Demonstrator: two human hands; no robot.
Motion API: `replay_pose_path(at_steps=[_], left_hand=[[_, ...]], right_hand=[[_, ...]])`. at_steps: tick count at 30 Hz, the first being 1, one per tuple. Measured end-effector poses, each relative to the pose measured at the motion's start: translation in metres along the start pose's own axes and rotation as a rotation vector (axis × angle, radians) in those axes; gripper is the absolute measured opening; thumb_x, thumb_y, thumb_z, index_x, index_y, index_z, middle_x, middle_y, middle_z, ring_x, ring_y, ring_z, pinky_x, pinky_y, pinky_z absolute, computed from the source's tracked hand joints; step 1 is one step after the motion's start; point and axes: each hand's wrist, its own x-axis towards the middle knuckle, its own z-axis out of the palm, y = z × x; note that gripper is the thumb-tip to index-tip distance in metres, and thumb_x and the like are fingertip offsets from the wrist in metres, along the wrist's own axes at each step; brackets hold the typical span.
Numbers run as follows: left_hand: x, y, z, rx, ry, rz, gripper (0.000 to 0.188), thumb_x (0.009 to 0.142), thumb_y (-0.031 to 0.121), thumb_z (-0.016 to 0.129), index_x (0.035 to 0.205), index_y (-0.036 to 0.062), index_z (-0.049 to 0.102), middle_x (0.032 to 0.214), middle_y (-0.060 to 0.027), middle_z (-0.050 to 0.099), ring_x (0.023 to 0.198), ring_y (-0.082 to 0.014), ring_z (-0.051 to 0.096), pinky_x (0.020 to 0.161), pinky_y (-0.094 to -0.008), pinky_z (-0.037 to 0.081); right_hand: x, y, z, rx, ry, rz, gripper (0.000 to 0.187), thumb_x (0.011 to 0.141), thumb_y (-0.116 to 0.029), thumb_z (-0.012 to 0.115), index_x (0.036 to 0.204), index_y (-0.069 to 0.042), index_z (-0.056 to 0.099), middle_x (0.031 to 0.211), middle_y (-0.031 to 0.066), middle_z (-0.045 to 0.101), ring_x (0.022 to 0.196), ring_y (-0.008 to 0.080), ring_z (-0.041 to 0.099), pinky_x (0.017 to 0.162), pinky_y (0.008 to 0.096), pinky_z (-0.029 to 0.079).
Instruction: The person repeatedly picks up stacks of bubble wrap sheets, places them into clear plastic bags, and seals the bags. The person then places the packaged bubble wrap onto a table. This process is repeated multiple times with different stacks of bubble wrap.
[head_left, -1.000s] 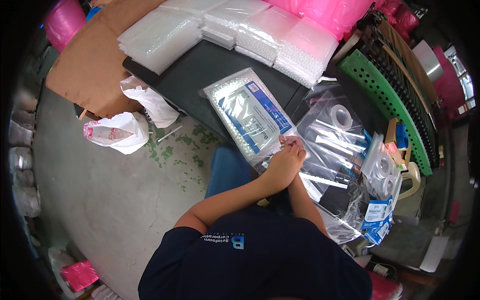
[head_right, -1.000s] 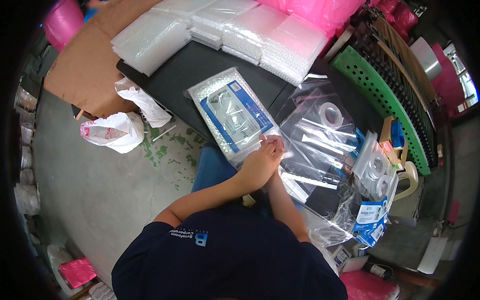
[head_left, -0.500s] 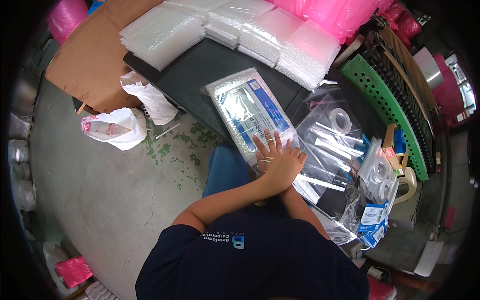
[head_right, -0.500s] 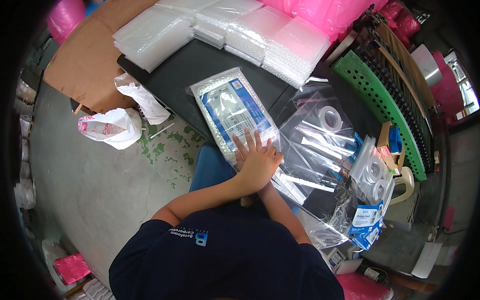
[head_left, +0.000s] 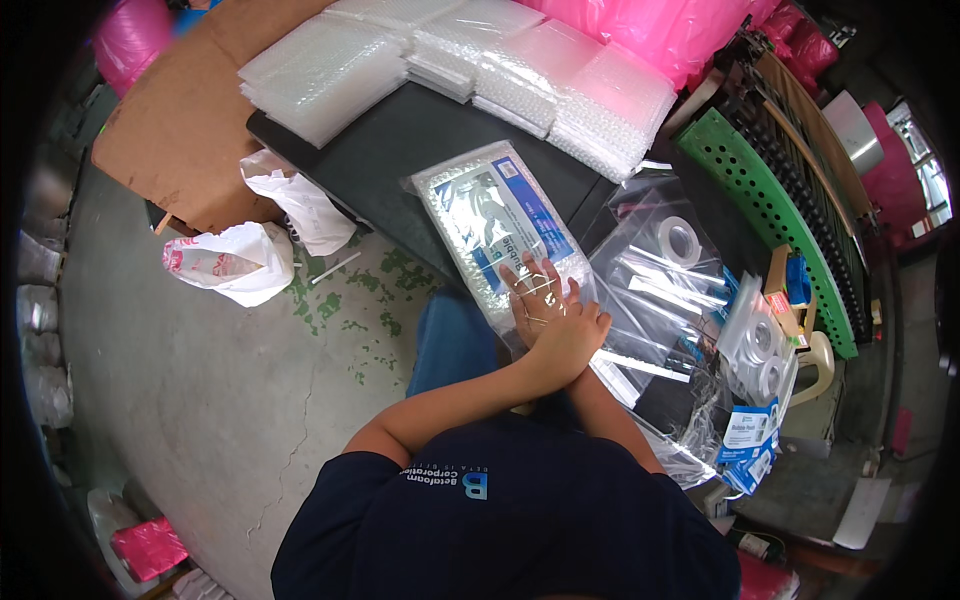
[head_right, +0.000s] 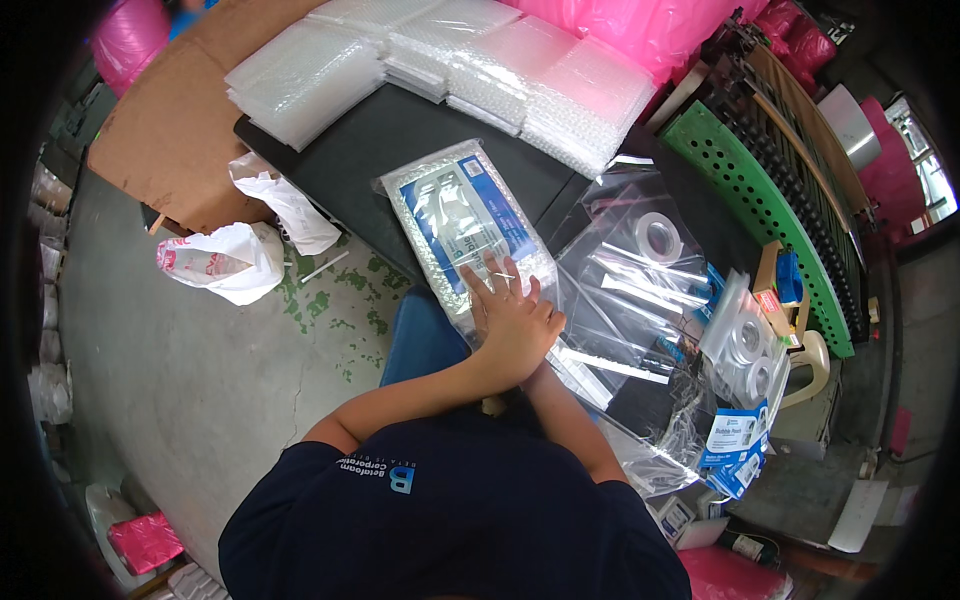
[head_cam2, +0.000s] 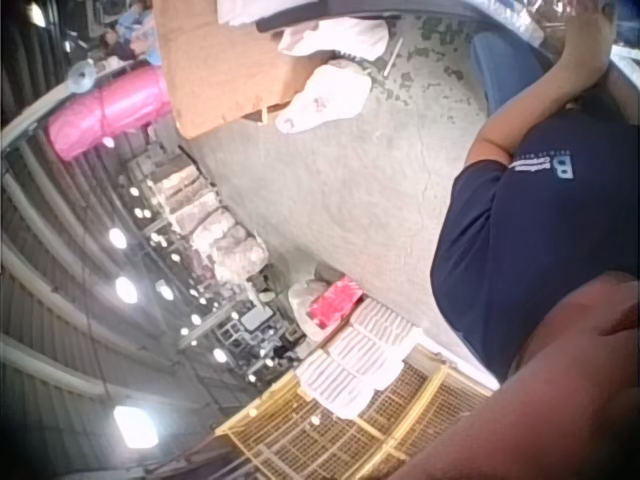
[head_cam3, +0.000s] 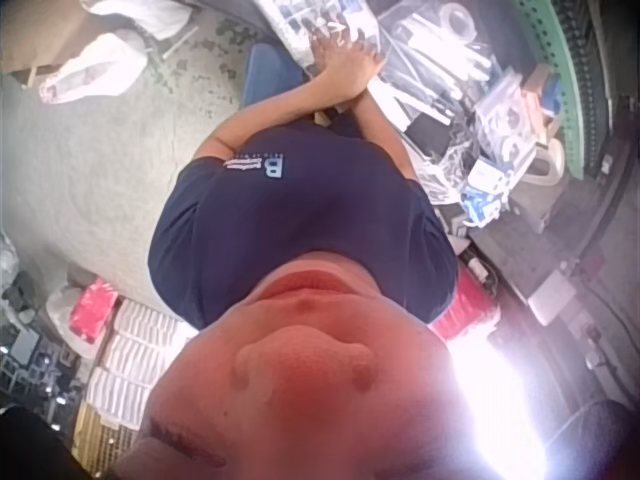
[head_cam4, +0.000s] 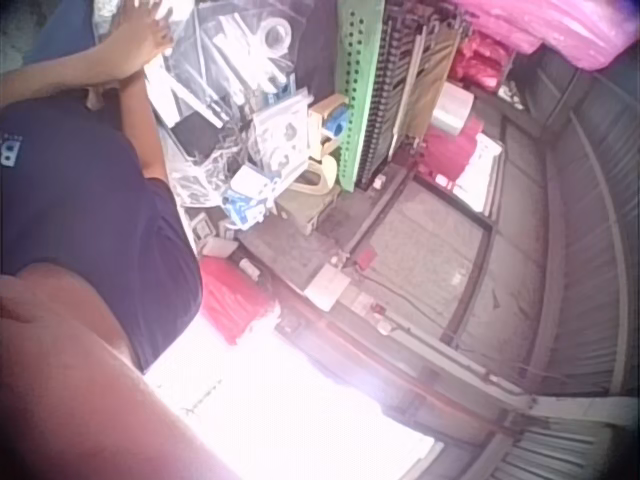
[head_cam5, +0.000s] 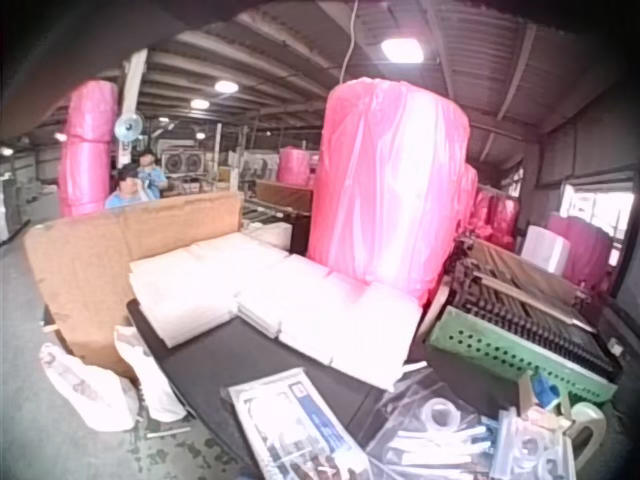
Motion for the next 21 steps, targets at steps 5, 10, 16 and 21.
replay_pose_path(at_steps=[5, 10, 16, 21], left_hand=[[0.007, -0.012, -0.013, -0.256, -0.151, -0.086, 0.027, 0.084, 0.033, 0.056, 0.099, 0.0117, 0.063, 0.101, -0.0099, 0.062, 0.107, -0.034, 0.052, 0.089, -0.0605, 0.034], [0.034, -0.12, 0.028, -0.245, 0.088, -0.325, 0.044, 0.087, 0.041, 0.052, 0.127, 0.0219, 0.052, 0.136, -0.0114, 0.042, 0.127, -0.0392, 0.035, 0.102, -0.0637, 0.021], [0.018, -0.158, 0.051, 0.037, 0.073, -0.336, 0.047, 0.086, 0.044, 0.051, 0.13, 0.0281, 0.049, 0.146, -0.0053, 0.033, 0.134, -0.0381, 0.025, 0.105, -0.0642, 0.013], [0.013, -0.158, 0.045, 0.024, 0.116, -0.339, 0.046, 0.086, 0.043, 0.052, 0.129, 0.0259, 0.051, 0.146, -0.0068, 0.034, 0.134, -0.0374, 0.027, 0.105, -0.0631, 0.012]], right_hand=[[-0.004, 0.005, 0.014, -0.023, 0.02, -0.028, 0.053, 0.087, -0.03, 0.051, 0.138, -0.036, 0.038, 0.147, 0.0011, 0.031, 0.136, 0.0209, 0.027, 0.102, 0.052, 0.022], [-0.019, 0.015, 0.039, 0.114, -0.06, 0.032, 0.062, 0.082, -0.03, 0.055, 0.141, -0.03, 0.034, 0.149, 0.0059, 0.027, 0.138, 0.0227, 0.021, 0.105, 0.0552, 0.016], [-0.102, 0.052, 0.051, 0.463, 0.599, 0.312, 0.037, 0.071, 0.0, 0.059, 0.107, 0.003, 0.052, 0.11, 0.0196, 0.052, 0.1, 0.0384, 0.048, 0.088, 0.0472, 0.035], [0.009, 0.118, 0.022, 0.95, 0.395, 0.673, 0.049, 0.087, -0.035, 0.06, 0.117, 0.004, 0.054, 0.111, 0.0173, 0.059, 0.101, 0.0231, 0.055, 0.087, 0.0329, 0.043]])
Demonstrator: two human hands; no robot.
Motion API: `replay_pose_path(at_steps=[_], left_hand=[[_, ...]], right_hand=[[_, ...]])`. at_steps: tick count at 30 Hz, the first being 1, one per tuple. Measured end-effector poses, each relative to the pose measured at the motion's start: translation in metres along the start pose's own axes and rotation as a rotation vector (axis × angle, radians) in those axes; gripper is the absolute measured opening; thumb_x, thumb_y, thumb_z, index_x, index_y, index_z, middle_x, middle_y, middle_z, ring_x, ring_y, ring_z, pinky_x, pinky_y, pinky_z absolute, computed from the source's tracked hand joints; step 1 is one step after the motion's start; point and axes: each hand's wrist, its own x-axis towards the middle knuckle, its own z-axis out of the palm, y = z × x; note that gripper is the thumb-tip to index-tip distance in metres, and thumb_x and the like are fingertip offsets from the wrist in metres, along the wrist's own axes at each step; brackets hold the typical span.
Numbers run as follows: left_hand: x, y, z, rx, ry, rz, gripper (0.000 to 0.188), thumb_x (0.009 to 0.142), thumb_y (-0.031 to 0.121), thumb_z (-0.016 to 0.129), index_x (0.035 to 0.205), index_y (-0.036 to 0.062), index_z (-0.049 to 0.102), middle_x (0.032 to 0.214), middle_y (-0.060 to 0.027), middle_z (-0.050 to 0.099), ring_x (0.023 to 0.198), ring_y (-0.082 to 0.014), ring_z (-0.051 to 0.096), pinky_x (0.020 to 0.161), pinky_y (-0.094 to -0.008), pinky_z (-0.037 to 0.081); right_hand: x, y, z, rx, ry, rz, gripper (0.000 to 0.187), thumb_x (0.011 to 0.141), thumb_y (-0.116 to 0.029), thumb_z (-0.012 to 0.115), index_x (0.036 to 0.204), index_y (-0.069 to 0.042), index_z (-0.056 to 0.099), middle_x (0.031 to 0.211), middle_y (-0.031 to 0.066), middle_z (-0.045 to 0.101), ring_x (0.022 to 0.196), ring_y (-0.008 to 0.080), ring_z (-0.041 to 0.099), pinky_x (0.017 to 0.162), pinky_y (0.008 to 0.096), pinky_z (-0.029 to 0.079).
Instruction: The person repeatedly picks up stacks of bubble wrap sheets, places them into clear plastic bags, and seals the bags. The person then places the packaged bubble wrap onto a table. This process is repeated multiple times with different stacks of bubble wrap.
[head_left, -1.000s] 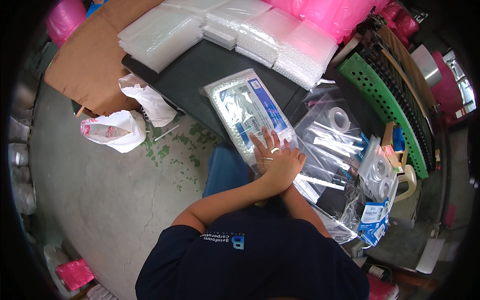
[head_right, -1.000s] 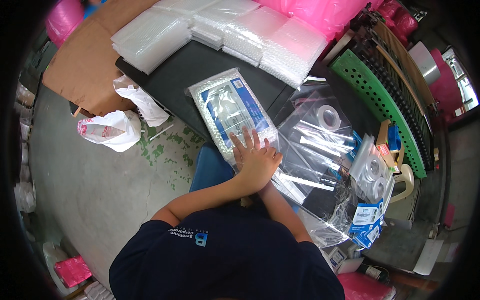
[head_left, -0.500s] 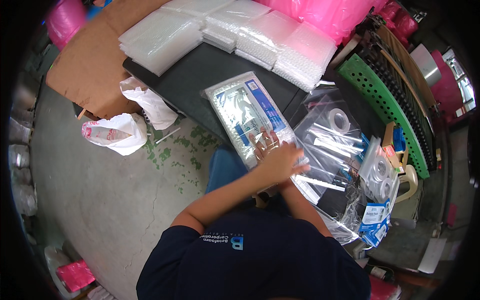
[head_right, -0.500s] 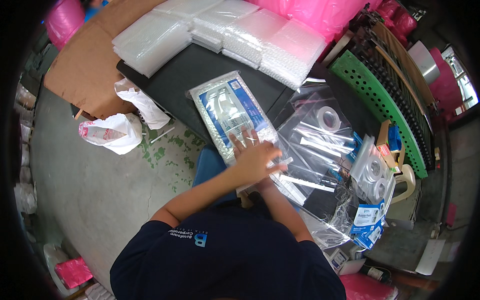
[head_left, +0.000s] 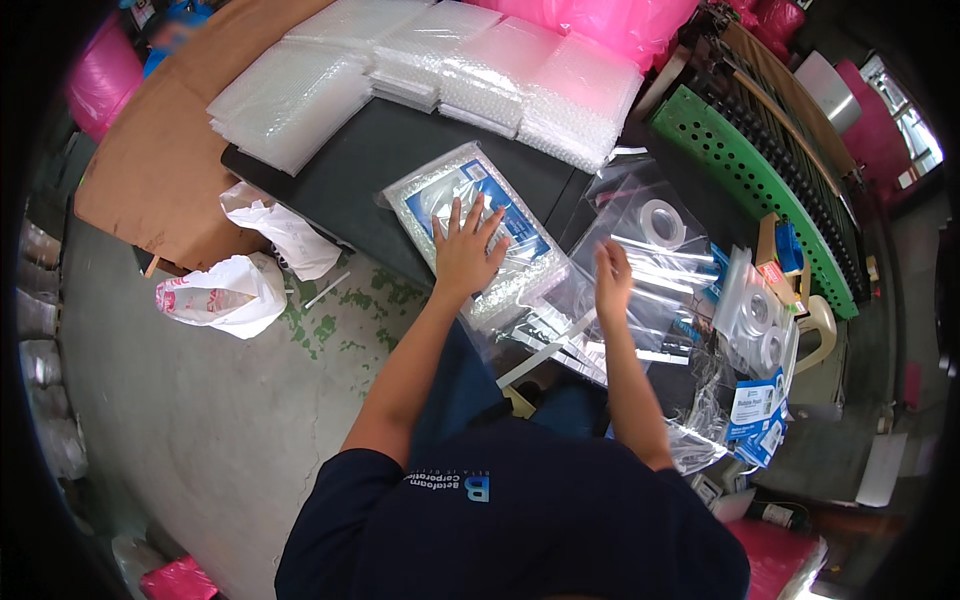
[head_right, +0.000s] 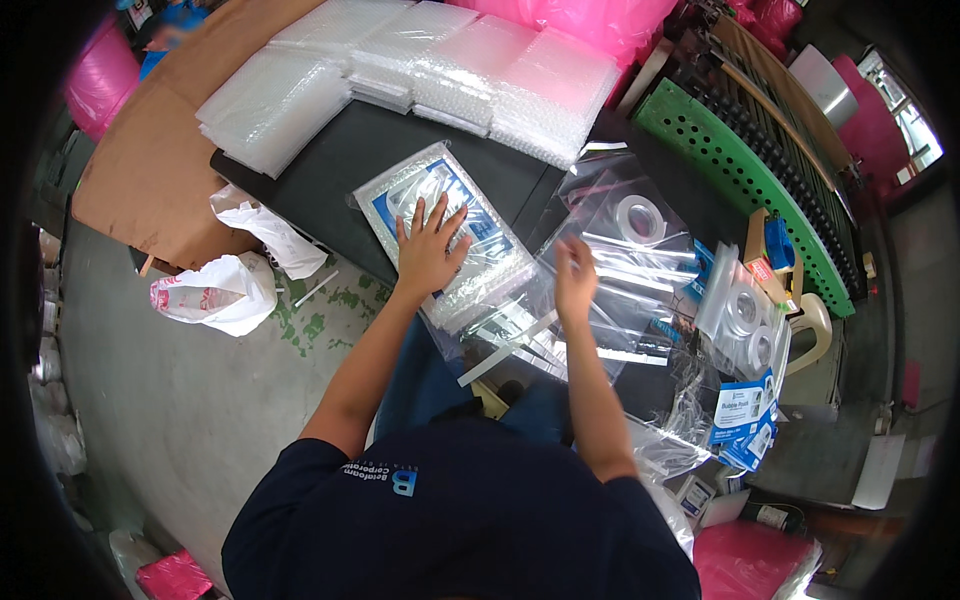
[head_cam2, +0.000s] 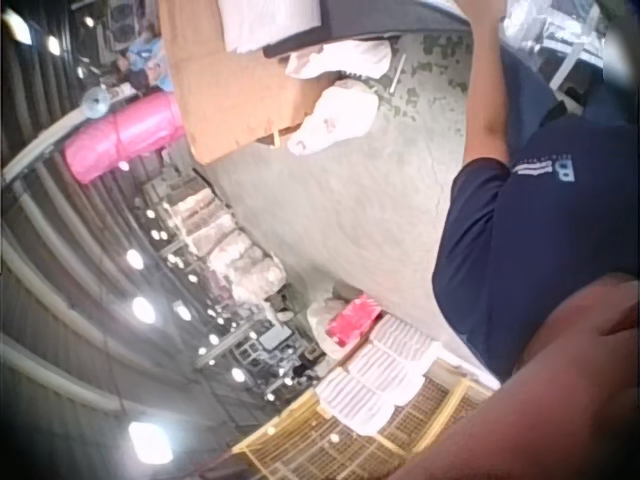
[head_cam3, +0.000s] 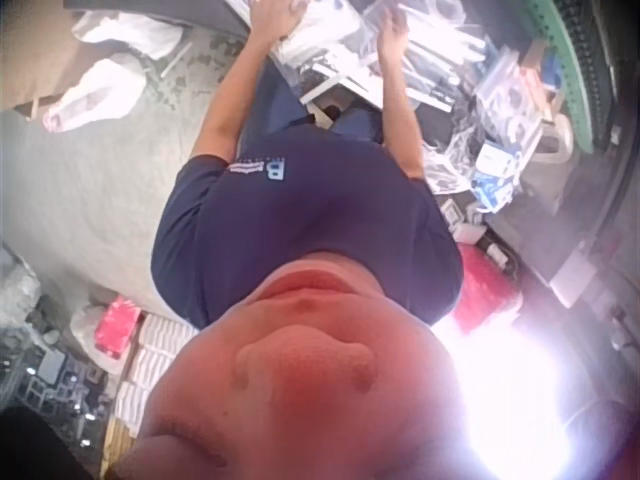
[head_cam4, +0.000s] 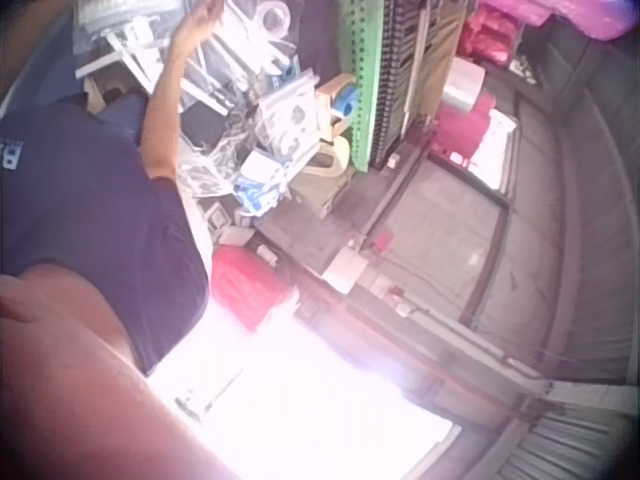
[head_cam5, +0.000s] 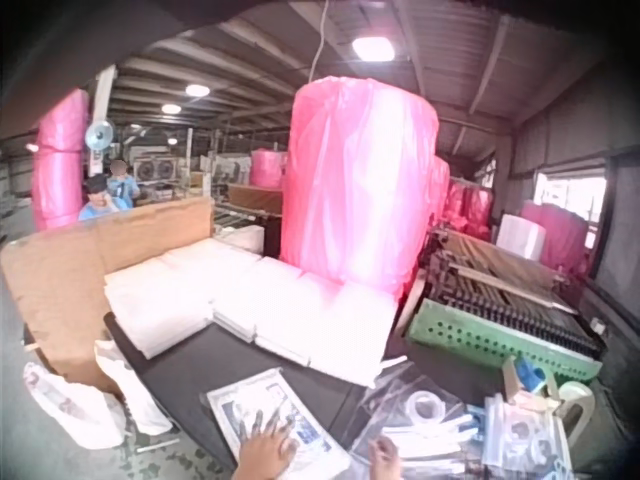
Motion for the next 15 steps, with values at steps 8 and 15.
replay_pose_path(at_steps=[8, 15], left_hand=[[-0.009, -0.001, -0.011, -0.144, 0.139, -0.068, 0.05, 0.086, 0.041, 0.053, 0.132, 0.0217, 0.049, 0.145, -0.0087, 0.034, 0.135, -0.0338, 0.028, 0.108, -0.0548, 0.015], [-0.016, -0.024, -0.004, -0.994, 0.513, -0.123, 0.065, 0.094, 0.036, 0.047, 0.145, 0.0077, 0.017, 0.15, -0.0174, 0.016, 0.136, -0.035, 0.022, 0.108, -0.0459, 0.021]], right_hand=[[0.055, -0.045, 0.067, -0.274, -0.724, 0.265, 0.077, 0.056, -0.052, 0.078, 0.101, 0.008, 0.06, 0.099, 0.0174, 0.064, 0.088, 0.028, 0.062, 0.079, 0.0348, 0.045], [-0.026, -0.232, 0.117, -1.012, -0.117, -0.803, 0.047, 0.061, -0.021, 0.068, 0.102, -0.005, 0.052, 0.1, 0.01, 0.051, 0.092, 0.0237, 0.051, 0.075, 0.036, 0.041]])
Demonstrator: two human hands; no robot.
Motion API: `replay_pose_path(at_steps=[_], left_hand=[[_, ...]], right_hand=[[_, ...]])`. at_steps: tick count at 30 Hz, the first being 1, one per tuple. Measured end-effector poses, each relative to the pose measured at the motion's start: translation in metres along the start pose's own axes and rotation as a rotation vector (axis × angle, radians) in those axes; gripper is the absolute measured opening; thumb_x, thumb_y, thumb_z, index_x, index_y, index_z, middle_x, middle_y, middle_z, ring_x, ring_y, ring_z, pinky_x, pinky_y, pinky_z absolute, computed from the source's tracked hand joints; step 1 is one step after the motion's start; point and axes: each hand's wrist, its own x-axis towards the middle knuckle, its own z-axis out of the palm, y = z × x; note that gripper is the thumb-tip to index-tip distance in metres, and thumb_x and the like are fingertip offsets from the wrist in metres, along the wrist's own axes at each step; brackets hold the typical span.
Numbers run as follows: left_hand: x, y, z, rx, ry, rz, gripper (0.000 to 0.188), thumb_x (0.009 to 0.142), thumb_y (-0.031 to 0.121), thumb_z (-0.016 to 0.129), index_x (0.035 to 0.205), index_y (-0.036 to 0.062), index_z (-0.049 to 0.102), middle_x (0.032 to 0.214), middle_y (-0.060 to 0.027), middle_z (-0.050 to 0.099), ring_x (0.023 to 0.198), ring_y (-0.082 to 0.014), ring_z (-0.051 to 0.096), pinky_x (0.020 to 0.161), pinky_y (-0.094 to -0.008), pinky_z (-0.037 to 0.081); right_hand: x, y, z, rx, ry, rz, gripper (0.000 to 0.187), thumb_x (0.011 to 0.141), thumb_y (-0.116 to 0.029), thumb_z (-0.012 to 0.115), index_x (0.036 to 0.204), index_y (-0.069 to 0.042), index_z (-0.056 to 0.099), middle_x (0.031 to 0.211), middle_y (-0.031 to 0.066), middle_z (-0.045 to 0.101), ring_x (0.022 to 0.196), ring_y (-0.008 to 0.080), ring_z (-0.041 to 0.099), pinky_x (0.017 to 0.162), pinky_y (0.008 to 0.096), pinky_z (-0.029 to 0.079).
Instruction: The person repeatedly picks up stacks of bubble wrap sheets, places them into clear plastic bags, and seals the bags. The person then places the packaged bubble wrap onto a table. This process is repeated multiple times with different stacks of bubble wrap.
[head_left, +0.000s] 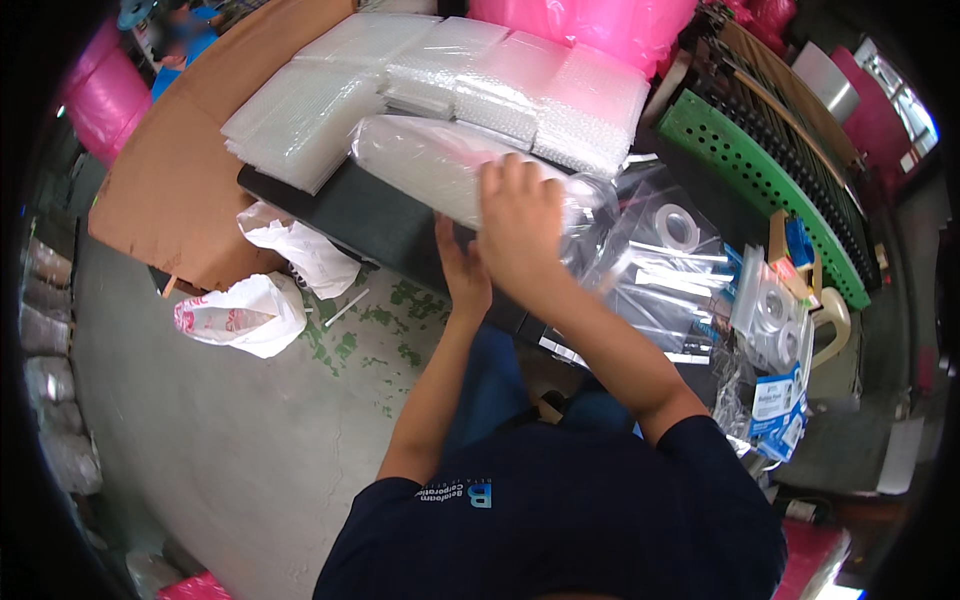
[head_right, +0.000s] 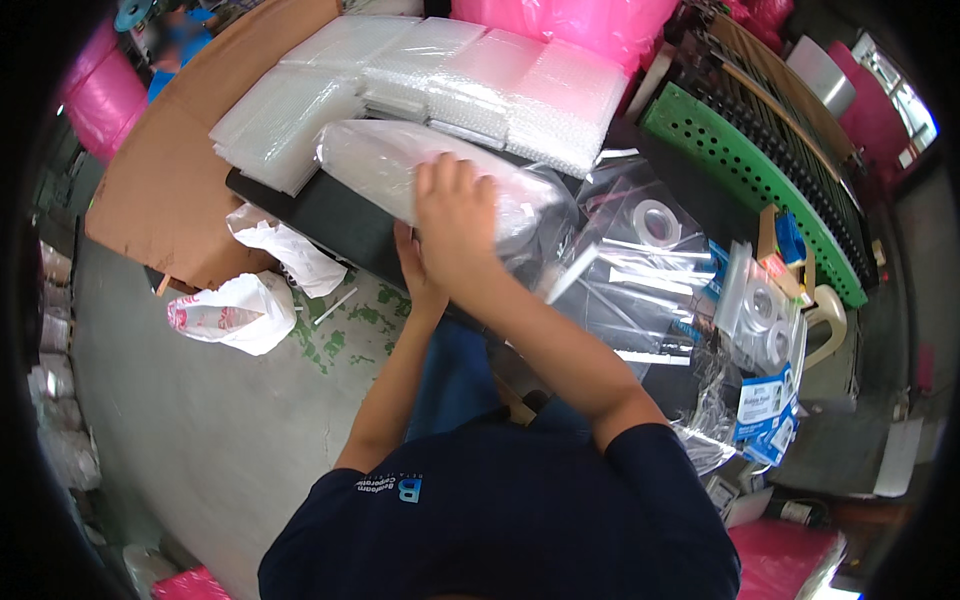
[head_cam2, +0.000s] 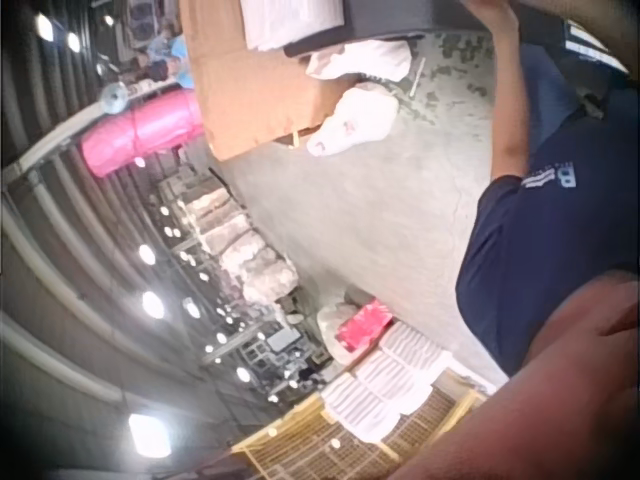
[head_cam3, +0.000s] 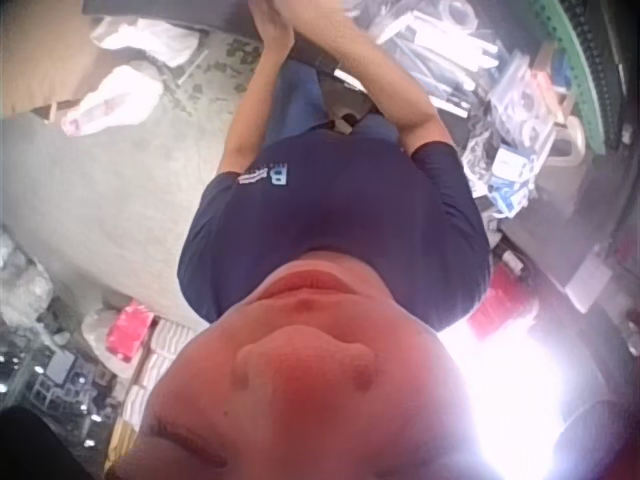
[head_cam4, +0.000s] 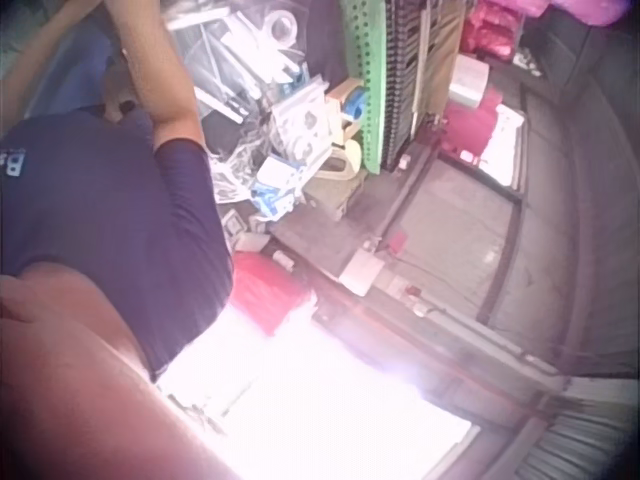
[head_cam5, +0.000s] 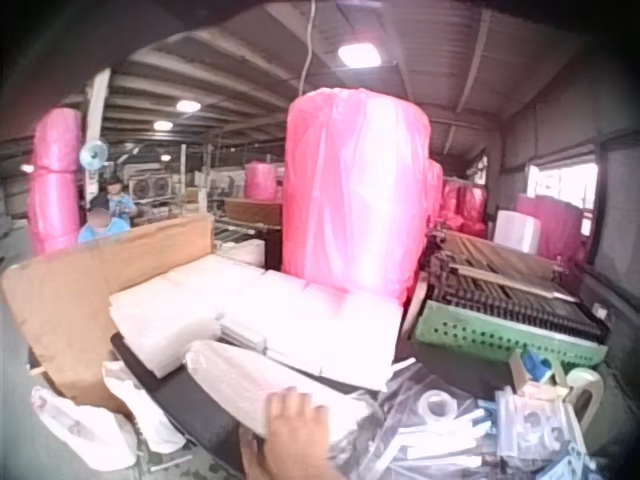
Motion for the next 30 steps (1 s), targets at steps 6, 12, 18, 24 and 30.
replay_pose_path(at_steps=[6, 12, 18, 24, 30], left_hand=[[-0.076, 0.0, -0.057, -0.621, 0.216, -0.994, 0.061, 0.094, 0.047, 0.045, 0.135, 0.0034, 0.033, 0.131, -0.0117, 0.043, 0.115, -0.0233, 0.046, 0.097, -0.041, 0.037], [-0.122, 0.017, -0.068, -0.399, 0.147, -1.257, 0.045, 0.091, 0.04, 0.055, 0.116, 0.0031, 0.05, 0.112, -0.0103, 0.055, 0.097, -0.0173, 0.056, 0.083, -0.0338, 0.049], [-0.12, 0.039, -0.001, -0.376, -0.177, -1.262, 0.029, 0.09, 0.026, 0.059, 0.104, 0.0, 0.057, 0.096, -0.0084, 0.062, 0.082, -0.0132, 0.061, 0.074, -0.0247, 0.052], [-0.125, 0.022, 0.002, -0.445, -0.074, -1.173, 0.017, 0.09, 0.014, 0.06, 0.099, -0.0005, 0.06, 0.085, -0.0039, 0.063, 0.077, -0.0093, 0.061, 0.07, -0.0216, 0.051], [-0.118, 0.047, -0.04, -0.443, 0.062, -1.153, 0.014, 0.09, 0.008, 0.057, 0.1, -0.0018, 0.059, 0.086, -0.0039, 0.062, 0.075, -0.0062, 0.058, 0.065, -0.0172, 0.047]], right_hand=[[-0.077, -0.032, 0.133, 0.071, -0.207, -0.155, 0.029, 0.065, -0.015, 0.064, 0.092, -0.007, 0.06, 0.092, 0.0077, 0.053, 0.085, 0.0231, 0.054, 0.067, 0.0348, 0.041], [-0.107, 0.023, 0.101, 0.667, 0.195, 0.188, 0.029, 0.068, 0.005, 0.051, 0.089, -0.008, 0.066, 0.09, 0.0113, 0.061, 0.085, 0.0325, 0.057, 0.07, 0.0389, 0.046], [-0.167, 0.1, 0.129, 0.794, -0.248, -0.075, 0.033, 0.07, 0.005, 0.053, 0.097, -0.008, 0.066, 0.101, 0.0095, 0.064, 0.096, 0.0293, 0.057, 0.082, 0.0388, 0.045], [-0.181, 0.079, 0.134, 0.625, -0.264, -0.22, 0.031, 0.07, -0.008, 0.065, 0.101, -0.011, 0.066, 0.103, 0.0055, 0.064, 0.099, 0.0236, 0.058, 0.084, 0.0372, 0.043], [-0.182, 0.03, 0.13, 0.619, -0.005, -0.325, 0.023, 0.067, -0.009, 0.065, 0.09, -0.01, 0.067, 0.07, 0.0012, 0.057, 0.069, 0.0193, 0.057, 0.068, 0.0335, 0.043]])
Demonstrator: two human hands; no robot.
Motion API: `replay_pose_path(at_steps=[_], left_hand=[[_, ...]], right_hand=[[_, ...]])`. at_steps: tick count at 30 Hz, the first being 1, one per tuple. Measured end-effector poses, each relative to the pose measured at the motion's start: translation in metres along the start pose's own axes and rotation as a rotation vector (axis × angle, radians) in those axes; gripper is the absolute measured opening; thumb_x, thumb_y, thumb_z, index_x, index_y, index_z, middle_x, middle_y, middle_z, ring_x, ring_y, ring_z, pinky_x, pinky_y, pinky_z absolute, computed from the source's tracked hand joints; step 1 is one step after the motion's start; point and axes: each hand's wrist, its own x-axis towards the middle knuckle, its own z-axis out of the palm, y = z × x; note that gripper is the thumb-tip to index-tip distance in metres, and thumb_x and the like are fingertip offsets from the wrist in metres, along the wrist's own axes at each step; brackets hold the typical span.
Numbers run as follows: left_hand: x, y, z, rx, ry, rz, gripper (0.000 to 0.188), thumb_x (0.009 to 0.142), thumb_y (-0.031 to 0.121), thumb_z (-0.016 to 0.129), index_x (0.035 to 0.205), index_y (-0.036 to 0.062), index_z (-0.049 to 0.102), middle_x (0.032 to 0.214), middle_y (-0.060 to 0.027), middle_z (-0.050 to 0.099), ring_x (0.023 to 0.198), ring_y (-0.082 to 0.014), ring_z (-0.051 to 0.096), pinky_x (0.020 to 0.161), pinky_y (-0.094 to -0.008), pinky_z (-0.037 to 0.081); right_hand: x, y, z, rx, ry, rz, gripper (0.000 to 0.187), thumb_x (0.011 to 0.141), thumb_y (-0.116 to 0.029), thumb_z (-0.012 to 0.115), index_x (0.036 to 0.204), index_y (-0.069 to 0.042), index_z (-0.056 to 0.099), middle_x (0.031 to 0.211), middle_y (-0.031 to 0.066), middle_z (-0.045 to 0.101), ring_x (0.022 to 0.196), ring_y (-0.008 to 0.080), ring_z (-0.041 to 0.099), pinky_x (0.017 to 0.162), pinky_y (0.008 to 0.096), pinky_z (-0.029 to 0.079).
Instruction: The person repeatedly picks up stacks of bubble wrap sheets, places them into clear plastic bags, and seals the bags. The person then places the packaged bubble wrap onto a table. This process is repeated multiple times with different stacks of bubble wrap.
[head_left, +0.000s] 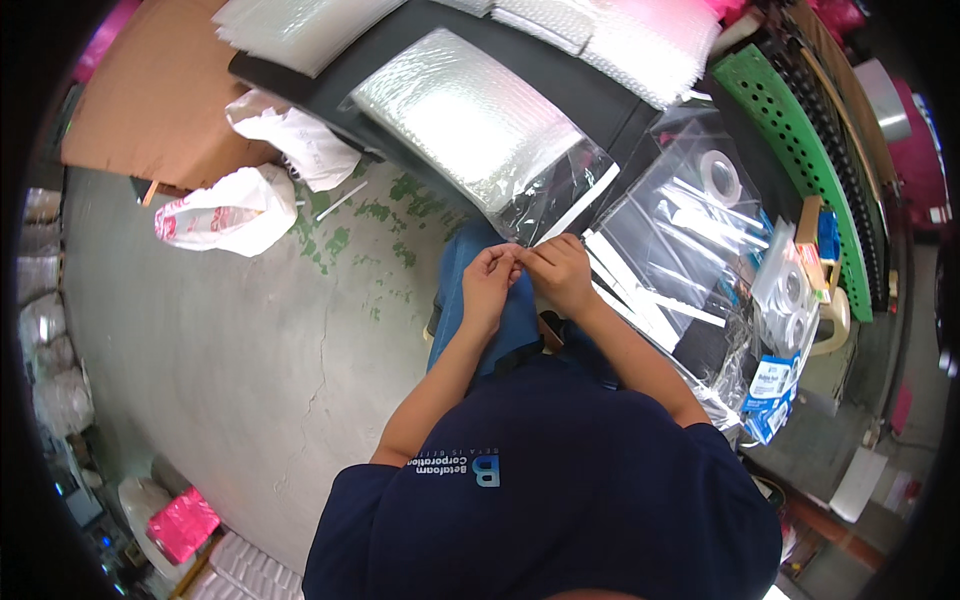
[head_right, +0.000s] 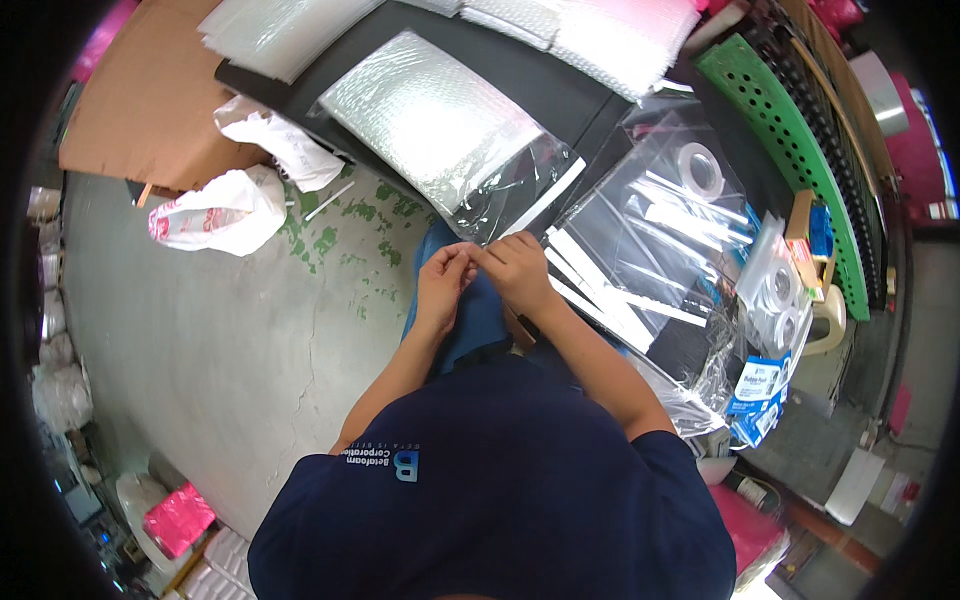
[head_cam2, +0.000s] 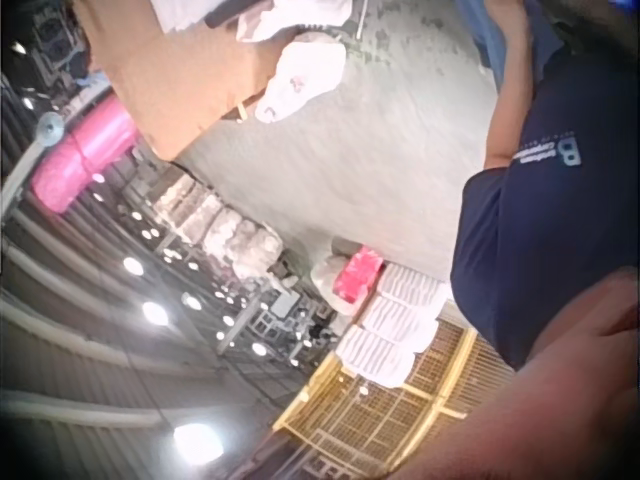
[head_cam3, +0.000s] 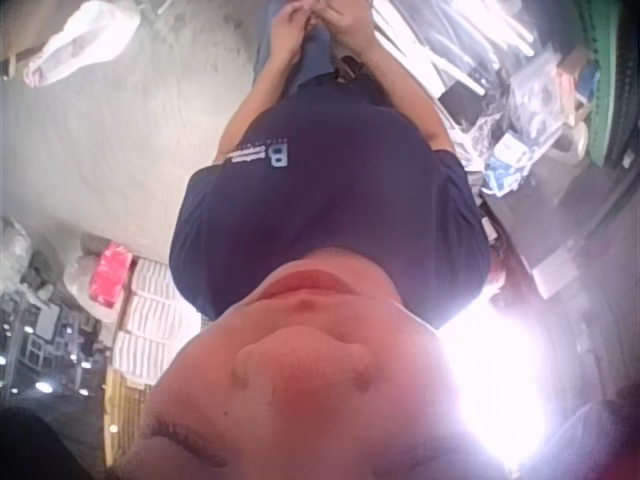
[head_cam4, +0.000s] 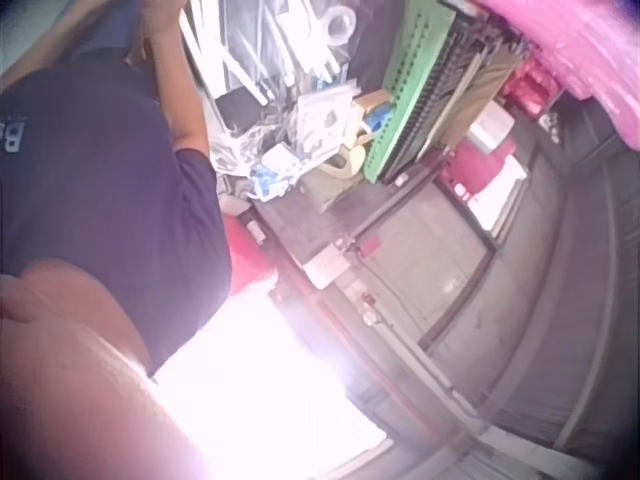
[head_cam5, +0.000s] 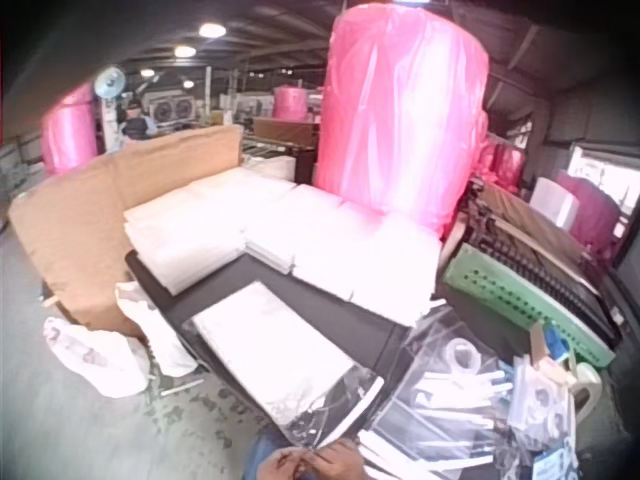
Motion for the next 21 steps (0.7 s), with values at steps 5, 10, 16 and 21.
replay_pose_path(at_steps=[5, 10, 16, 21], left_hand=[[-0.024, 0.004, -0.015, -0.096, 0.126, 0.135, 0.029, 0.088, 0.007, 0.06, 0.113, -0.0043, 0.05, 0.09, -0.0049, 0.062, 0.079, -0.0068, 0.056, 0.069, -0.0181, 0.046], [-0.023, -0.004, -0.024, -0.063, 0.22, 0.157, 0.043, 0.085, 0.005, 0.063, 0.12, -0.0051, 0.04, 0.091, -0.0076, 0.063, 0.079, -0.0095, 0.057, 0.07, -0.0196, 0.047], [-0.019, -0.005, -0.026, -0.019, 0.294, 0.238, 0.044, 0.084, 0.001, 0.062, 0.118, -0.0037, 0.034, 0.088, -0.0101, 0.063, 0.078, -0.011, 0.059, 0.07, -0.0213, 0.048], [-0.018, -0.001, -0.036, 0.275, 0.236, 0.447, 0.04, 0.083, -0.001, 0.062, 0.111, -0.0023, 0.033, 0.087, -0.0114, 0.064, 0.077, -0.0117, 0.06, 0.069, -0.0224, 0.049]], right_hand=[[0.014, -0.026, 0.021, -0.044, 0.047, -0.032, 0.019, 0.069, -0.011, 0.064, 0.087, -0.008, 0.067, 0.065, 0.001, 0.051, 0.063, 0.0181, 0.054, 0.066, 0.0337, 0.043], [0.016, -0.032, 0.029, -0.059, 0.035, -0.083, 0.02, 0.07, -0.011, 0.067, 0.09, -0.008, 0.068, 0.064, -0.0011, 0.051, 0.061, 0.0169, 0.053, 0.069, 0.0327, 0.041], [0.018, -0.033, 0.029, -0.02, 0.005, -0.083, 0.019, 0.073, -0.012, 0.066, 0.092, -0.008, 0.068, 0.065, 0.0, 0.052, 0.062, 0.0171, 0.053, 0.072, 0.0328, 0.042], [0.023, -0.035, 0.016, 0.447, -0.122, 0.157, 0.017, 0.074, -0.01, 0.066, 0.09, -0.006, 0.068, 0.076, 0.0037, 0.062, 0.07, 0.0204, 0.057, 0.073, 0.0324, 0.043]])
